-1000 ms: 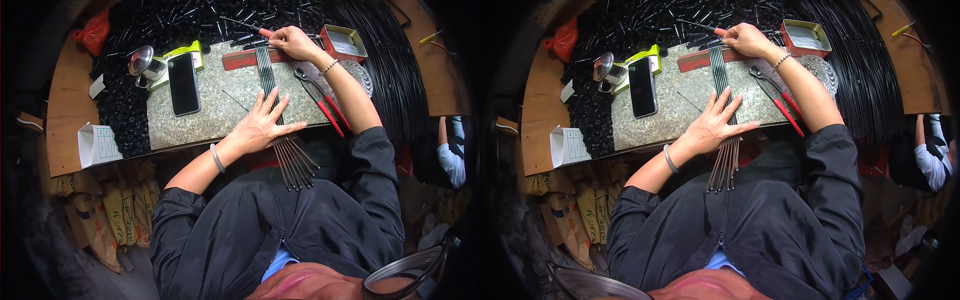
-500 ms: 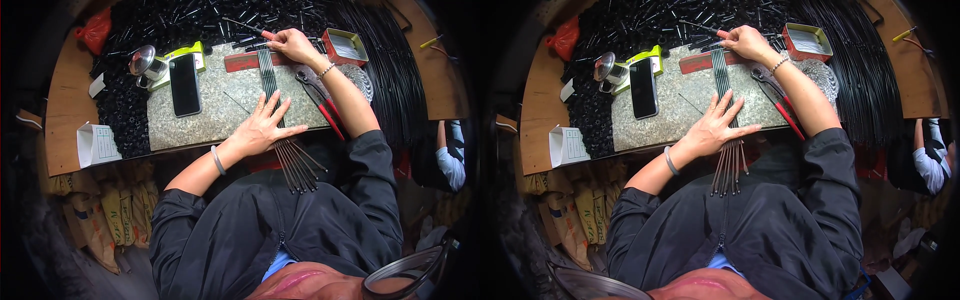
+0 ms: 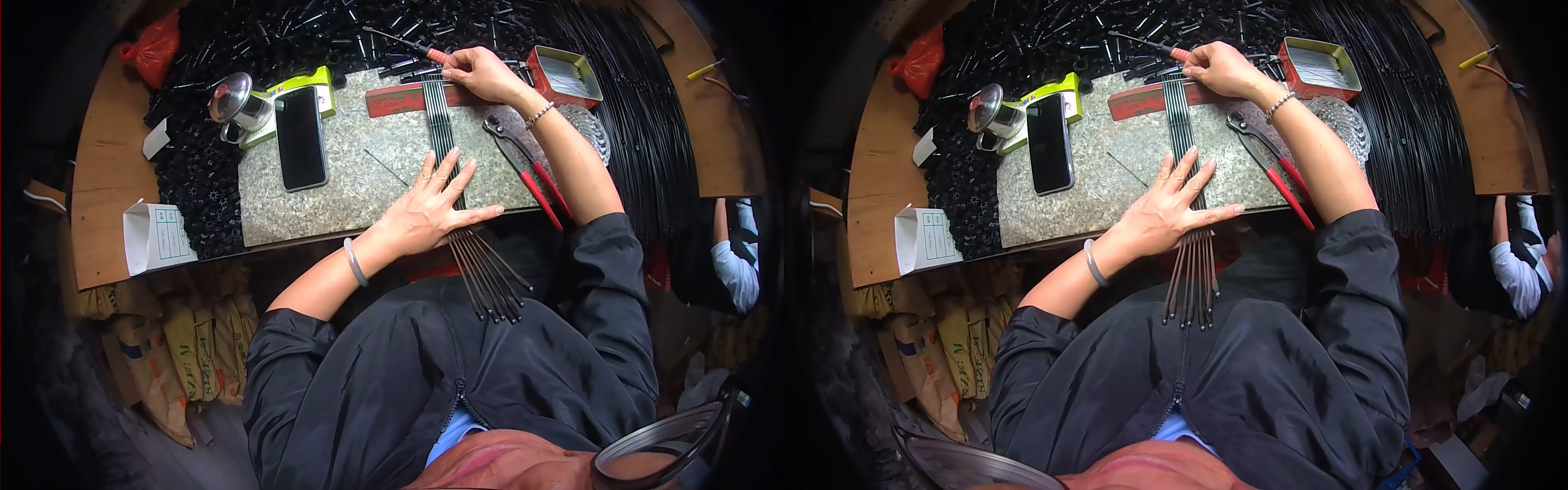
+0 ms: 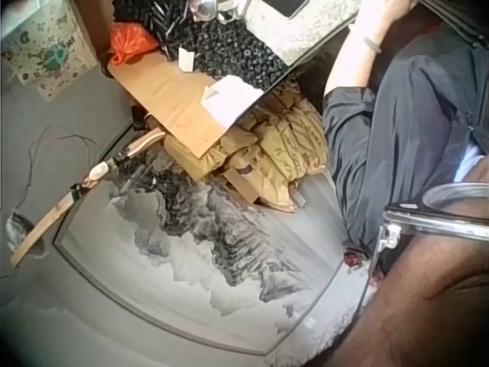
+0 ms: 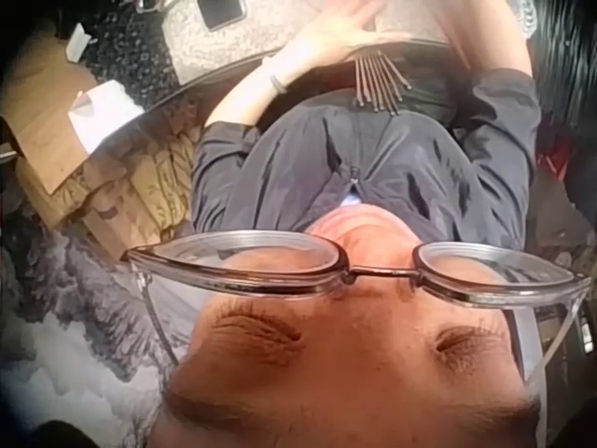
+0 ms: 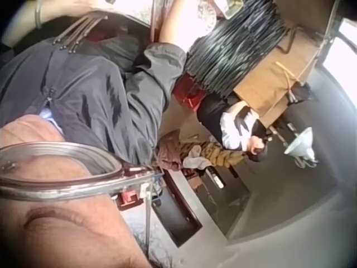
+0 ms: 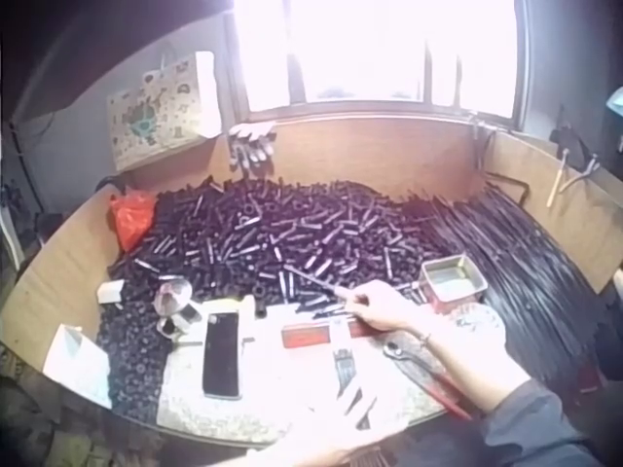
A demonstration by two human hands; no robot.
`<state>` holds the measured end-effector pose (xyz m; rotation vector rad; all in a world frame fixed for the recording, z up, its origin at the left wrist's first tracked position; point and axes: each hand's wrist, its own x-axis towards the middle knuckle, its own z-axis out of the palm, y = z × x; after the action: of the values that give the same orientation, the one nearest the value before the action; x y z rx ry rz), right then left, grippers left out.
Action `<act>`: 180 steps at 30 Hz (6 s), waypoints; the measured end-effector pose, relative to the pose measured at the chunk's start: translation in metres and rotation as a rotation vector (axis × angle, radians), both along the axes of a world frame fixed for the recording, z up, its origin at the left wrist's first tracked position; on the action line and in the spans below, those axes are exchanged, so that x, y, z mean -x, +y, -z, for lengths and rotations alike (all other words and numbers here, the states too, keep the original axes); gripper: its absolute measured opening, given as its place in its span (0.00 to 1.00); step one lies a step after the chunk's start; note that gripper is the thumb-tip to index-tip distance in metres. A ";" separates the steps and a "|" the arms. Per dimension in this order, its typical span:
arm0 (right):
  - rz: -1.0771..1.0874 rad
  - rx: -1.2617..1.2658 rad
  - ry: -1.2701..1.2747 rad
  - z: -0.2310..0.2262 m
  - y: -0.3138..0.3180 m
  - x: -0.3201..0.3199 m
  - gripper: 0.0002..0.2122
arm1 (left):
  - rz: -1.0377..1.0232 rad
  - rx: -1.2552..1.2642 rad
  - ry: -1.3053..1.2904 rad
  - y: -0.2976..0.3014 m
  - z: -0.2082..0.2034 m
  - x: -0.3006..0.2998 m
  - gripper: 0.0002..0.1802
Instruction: Assembling and crimping black wire bundles at a manufacturing workbench.
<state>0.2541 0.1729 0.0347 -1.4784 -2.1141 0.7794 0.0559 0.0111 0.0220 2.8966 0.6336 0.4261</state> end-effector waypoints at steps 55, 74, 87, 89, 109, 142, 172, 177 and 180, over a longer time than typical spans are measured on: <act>-0.118 -0.152 0.134 -0.005 -0.006 0.002 0.05 | 0.000 0.006 -0.025 0.000 -0.001 0.000 0.36; -0.196 -0.237 0.185 0.008 0.003 0.001 0.05 | 0.000 -0.082 0.046 0.002 0.001 -0.001 0.33; -0.183 -0.411 0.149 0.011 -0.001 0.024 0.09 | 0.003 -0.079 0.024 0.002 0.002 0.000 0.34; -0.073 -0.674 0.016 0.005 -0.002 0.017 0.11 | 0.005 -0.026 -0.005 0.001 0.001 -0.001 0.35; 0.373 -0.352 -0.368 -0.031 -0.020 -0.152 0.07 | 0.028 0.345 -0.387 -0.026 -0.045 0.002 0.35; 0.189 -0.520 0.315 -0.092 -0.186 -0.037 0.04 | 0.114 0.548 -0.451 -0.034 -0.094 0.008 0.27; -0.052 -0.987 0.042 -0.126 -0.271 -0.001 0.13 | 0.136 0.132 -0.582 -0.039 -0.112 0.003 0.10; -0.089 -0.970 0.029 -0.128 -0.271 0.004 0.13 | 0.137 0.150 -0.499 -0.042 -0.116 0.005 0.11; -0.144 -0.932 0.041 -0.129 -0.270 0.005 0.13 | 0.155 0.111 -0.471 -0.040 -0.117 0.005 0.12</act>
<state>0.2492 -0.0966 0.1638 -0.7935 -2.0947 -0.1655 0.0508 -0.0292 0.1385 2.5736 0.3416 0.9719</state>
